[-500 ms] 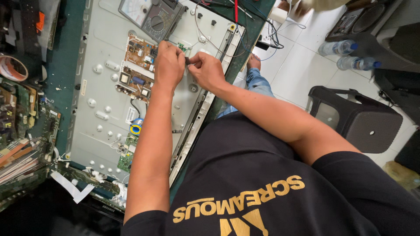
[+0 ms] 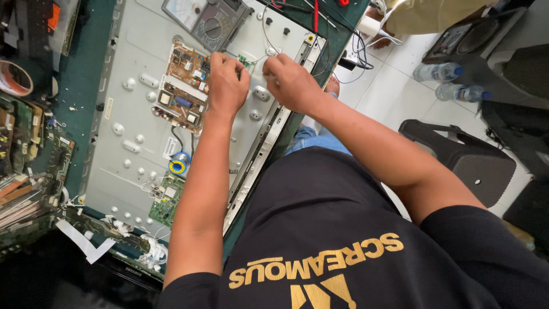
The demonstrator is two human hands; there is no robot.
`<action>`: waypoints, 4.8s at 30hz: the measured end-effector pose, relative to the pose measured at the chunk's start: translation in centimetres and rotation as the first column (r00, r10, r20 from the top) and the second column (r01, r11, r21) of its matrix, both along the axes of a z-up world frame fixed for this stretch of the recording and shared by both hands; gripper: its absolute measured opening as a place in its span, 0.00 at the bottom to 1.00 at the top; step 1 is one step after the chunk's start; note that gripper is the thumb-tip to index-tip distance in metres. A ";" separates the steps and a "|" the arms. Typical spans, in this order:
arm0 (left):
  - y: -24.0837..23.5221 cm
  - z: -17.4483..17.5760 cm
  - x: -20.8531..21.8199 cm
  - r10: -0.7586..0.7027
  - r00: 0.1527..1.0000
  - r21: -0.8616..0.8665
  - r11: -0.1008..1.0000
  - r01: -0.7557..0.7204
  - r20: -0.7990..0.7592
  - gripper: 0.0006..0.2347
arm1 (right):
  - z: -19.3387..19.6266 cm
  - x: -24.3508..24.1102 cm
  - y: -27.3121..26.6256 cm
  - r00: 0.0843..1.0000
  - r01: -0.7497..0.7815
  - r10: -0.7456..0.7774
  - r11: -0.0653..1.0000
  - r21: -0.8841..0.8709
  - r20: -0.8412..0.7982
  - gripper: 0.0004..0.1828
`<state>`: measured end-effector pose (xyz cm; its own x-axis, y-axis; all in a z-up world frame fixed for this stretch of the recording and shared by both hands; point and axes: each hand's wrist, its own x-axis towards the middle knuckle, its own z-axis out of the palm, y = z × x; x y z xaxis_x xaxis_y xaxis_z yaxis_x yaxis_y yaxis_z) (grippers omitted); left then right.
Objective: The person works on a disassembled television, using a multimeter to test components on the circuit board. They handle wires and a roll of tape while manipulating the internal electronics.
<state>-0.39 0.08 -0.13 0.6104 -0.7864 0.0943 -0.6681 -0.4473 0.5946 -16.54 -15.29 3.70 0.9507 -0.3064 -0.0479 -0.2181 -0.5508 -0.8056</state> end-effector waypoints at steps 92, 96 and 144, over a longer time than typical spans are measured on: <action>1.7 7.0 -4.8 -0.131 0.976 0.201 0.975 0.096 0.171 0.05 | 1.6 -1.8 -1.5 0.987 0.091 -0.071 0.986 -0.136 0.142 0.08; 2.7 4.7 -6.0 -0.195 0.953 0.238 0.961 0.138 0.233 0.03 | 1.3 -2.8 -1.3 0.960 0.264 -0.270 0.961 0.083 0.072 0.11; 4.2 4.1 -14.9 0.292 0.939 0.225 0.917 -0.329 0.184 0.07 | 6.5 3.9 -3.7 0.489 -0.855 0.348 0.372 -0.361 -0.800 0.44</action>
